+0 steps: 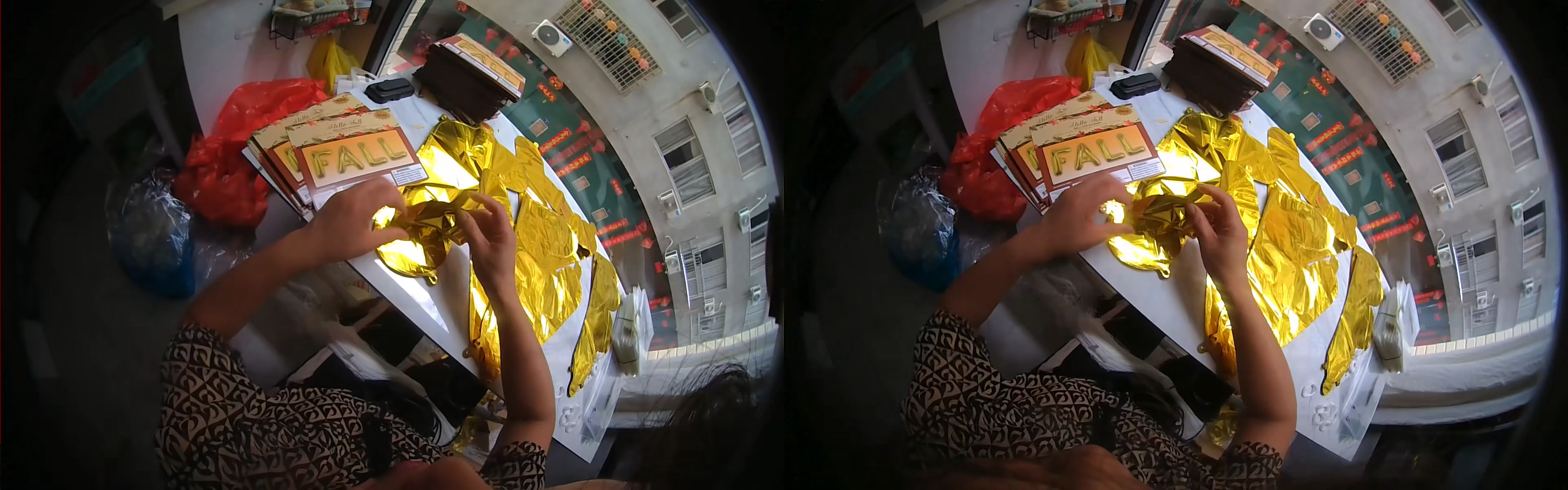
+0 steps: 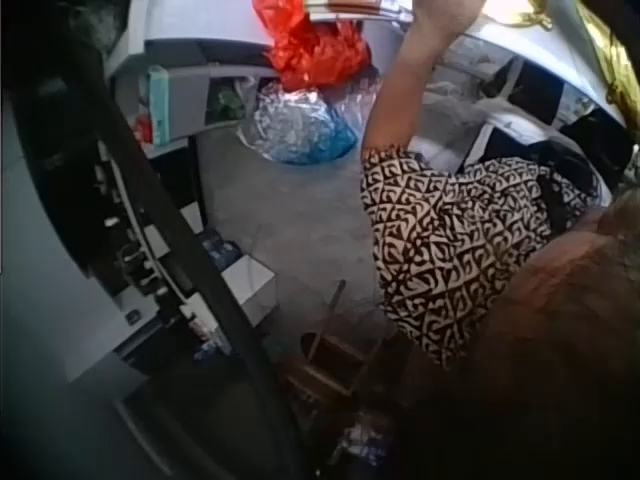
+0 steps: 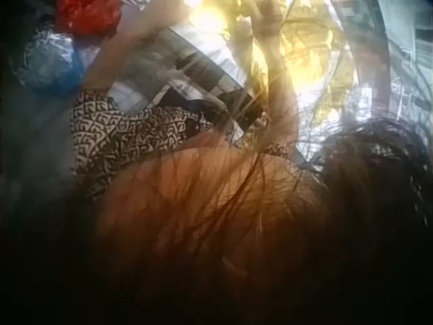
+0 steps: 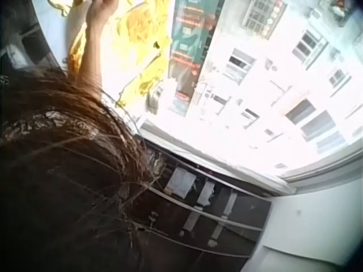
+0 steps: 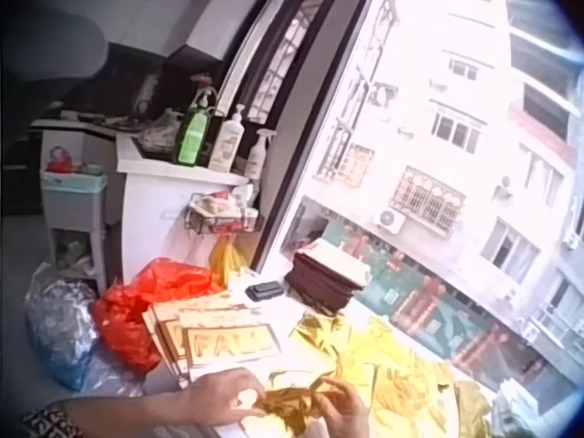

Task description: The person folds a gold foil balloon by hand and places it into a plastic sleeve. They then pick up a larger gold foil balloon, fold it into a smaller shape, and press it flat on the table.

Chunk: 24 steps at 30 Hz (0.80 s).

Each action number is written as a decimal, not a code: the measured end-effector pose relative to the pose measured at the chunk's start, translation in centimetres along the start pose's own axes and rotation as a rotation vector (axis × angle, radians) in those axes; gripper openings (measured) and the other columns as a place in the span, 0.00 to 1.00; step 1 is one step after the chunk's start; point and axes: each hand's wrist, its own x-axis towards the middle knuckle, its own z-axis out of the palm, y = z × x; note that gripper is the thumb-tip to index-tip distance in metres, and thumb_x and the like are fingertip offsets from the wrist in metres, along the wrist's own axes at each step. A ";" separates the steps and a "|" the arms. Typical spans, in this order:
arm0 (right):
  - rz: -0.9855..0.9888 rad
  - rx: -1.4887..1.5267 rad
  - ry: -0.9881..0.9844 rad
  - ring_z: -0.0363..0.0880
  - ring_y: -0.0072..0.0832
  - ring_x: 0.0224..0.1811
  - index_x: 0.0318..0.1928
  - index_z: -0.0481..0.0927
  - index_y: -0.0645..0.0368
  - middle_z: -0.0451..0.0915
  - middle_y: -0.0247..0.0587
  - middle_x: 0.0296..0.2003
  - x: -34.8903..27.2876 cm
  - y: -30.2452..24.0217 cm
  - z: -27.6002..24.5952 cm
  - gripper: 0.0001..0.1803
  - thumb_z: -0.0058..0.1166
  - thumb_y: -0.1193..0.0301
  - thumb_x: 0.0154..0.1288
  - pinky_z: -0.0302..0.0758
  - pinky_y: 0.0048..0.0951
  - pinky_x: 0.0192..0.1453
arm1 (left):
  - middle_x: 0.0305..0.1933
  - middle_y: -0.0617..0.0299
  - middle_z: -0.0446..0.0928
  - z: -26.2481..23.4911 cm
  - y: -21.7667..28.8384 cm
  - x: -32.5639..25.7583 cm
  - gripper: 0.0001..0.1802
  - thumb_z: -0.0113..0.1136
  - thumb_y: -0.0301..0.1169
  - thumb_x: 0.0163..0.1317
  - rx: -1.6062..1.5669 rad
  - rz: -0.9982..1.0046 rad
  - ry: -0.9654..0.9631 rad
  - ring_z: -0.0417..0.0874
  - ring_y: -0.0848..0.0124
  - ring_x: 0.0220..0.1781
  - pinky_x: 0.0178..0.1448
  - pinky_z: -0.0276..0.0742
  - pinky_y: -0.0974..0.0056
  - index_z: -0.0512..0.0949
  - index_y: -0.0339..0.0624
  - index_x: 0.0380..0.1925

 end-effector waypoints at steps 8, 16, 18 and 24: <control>-0.416 -0.411 -0.007 0.81 0.24 0.42 0.48 0.77 0.61 0.80 0.37 0.39 1.5 -2.0 -0.4 0.08 0.55 0.80 0.69 0.76 0.24 0.47 | 0.51 0.57 0.81 0.5 -1.1 -1.9 0.10 0.69 0.38 0.56 0.297 0.432 -0.320 0.80 0.59 0.51 0.57 0.73 0.56 0.82 0.44 0.32; -0.528 -0.776 -0.278 0.81 0.41 0.40 0.39 0.82 0.58 0.80 0.45 0.38 -0.8 -4.2 -0.2 0.15 0.54 0.86 0.52 0.78 0.34 0.43 | 0.33 0.59 0.81 1.3 0.0 -1.2 0.06 0.68 0.30 0.55 0.155 0.084 -0.251 0.82 0.60 0.40 0.48 0.74 0.58 0.80 0.41 0.28; -0.525 -0.790 -0.292 0.81 0.41 0.40 0.40 0.83 0.57 0.80 0.44 0.38 -1.6 -4.5 0.3 0.13 0.60 0.81 0.52 0.78 0.35 0.42 | 0.32 0.58 0.80 1.0 0.7 -0.4 0.06 0.67 0.29 0.54 0.092 0.055 -0.244 0.81 0.59 0.39 0.46 0.74 0.58 0.79 0.40 0.28; -0.574 -0.966 -0.229 0.80 0.40 0.39 0.40 0.84 0.56 0.81 0.40 0.37 -2.0 -3.4 2.1 0.12 0.68 0.70 0.54 0.77 0.36 0.43 | 0.30 0.57 0.79 1.5 0.8 0.5 0.07 0.68 0.27 0.51 0.122 0.095 -0.188 0.81 0.57 0.37 0.44 0.75 0.58 0.78 0.39 0.27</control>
